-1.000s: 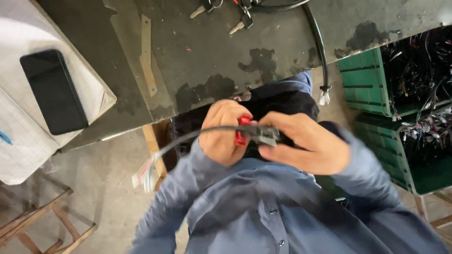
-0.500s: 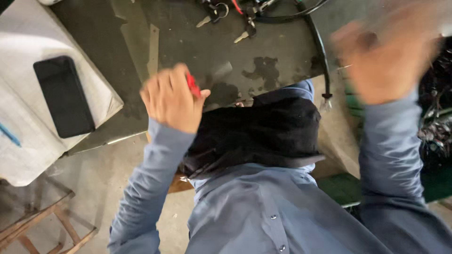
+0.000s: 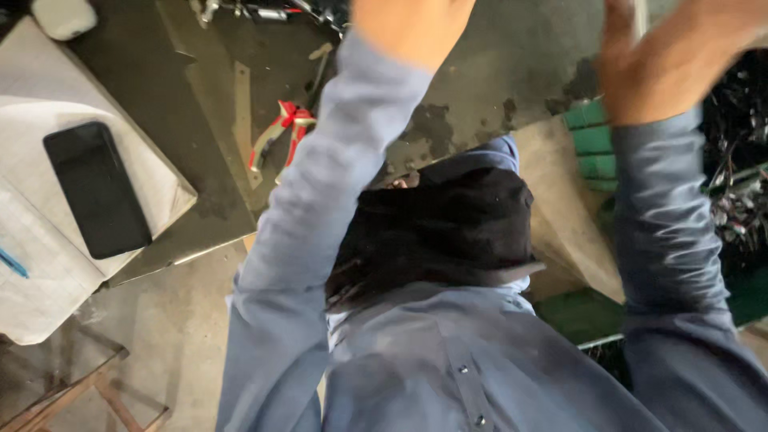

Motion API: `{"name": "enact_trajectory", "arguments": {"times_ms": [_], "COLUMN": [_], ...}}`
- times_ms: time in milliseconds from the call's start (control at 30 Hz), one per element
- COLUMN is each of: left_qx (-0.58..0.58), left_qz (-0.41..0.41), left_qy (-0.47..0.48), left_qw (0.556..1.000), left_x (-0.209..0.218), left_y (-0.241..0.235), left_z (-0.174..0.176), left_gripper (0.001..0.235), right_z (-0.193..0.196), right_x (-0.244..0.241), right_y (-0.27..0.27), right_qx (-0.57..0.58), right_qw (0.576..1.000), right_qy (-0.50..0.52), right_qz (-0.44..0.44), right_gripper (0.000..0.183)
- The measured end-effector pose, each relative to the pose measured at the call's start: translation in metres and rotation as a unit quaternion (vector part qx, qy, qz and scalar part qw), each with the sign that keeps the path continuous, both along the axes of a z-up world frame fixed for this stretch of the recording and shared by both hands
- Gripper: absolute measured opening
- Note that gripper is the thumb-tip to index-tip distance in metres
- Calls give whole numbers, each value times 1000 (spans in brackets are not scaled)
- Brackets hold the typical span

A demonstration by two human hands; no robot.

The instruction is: The person strips the outer insulation from multiple black cables using red-handled pliers, exposing inner colored wires. They repeatedly pick up cables, cut the insulation, and place the processed cables on the table.

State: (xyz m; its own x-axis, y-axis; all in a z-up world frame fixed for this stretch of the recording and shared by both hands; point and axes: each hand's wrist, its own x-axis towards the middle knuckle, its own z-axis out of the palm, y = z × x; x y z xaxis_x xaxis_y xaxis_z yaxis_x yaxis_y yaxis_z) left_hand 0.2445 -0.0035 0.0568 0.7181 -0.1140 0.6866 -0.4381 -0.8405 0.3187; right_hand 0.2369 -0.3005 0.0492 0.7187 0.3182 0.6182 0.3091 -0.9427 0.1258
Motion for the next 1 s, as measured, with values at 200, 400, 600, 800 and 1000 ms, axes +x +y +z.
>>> {"name": "enact_trajectory", "arguments": {"times_ms": [200,400,600,800,1000], "left_qx": [-299,-697,-730,-355,-789], "left_qz": [-106,26,-88,-81,20], "left_qy": [123,147,88,162,153], "left_qw": [940,701,672,917,594], "left_x": [-153,-188,-225,-243,-238], "left_y": [9,14,26,12,12], "left_z": [49,4,24,38,20], "left_gripper": [68,50,49,56,35], "right_z": [-4,-64,-21,11,1], "right_x": [-101,-172,-149,-149,-172], "right_y": [63,143,158,144,150], "right_qx": [537,580,627,504,122], "right_qw": [588,366,309,345,762], "right_qy": [465,692,641,657,565], "right_qz": [387,226,316,443,293], "right_gripper": [77,37,62,72,28]}}
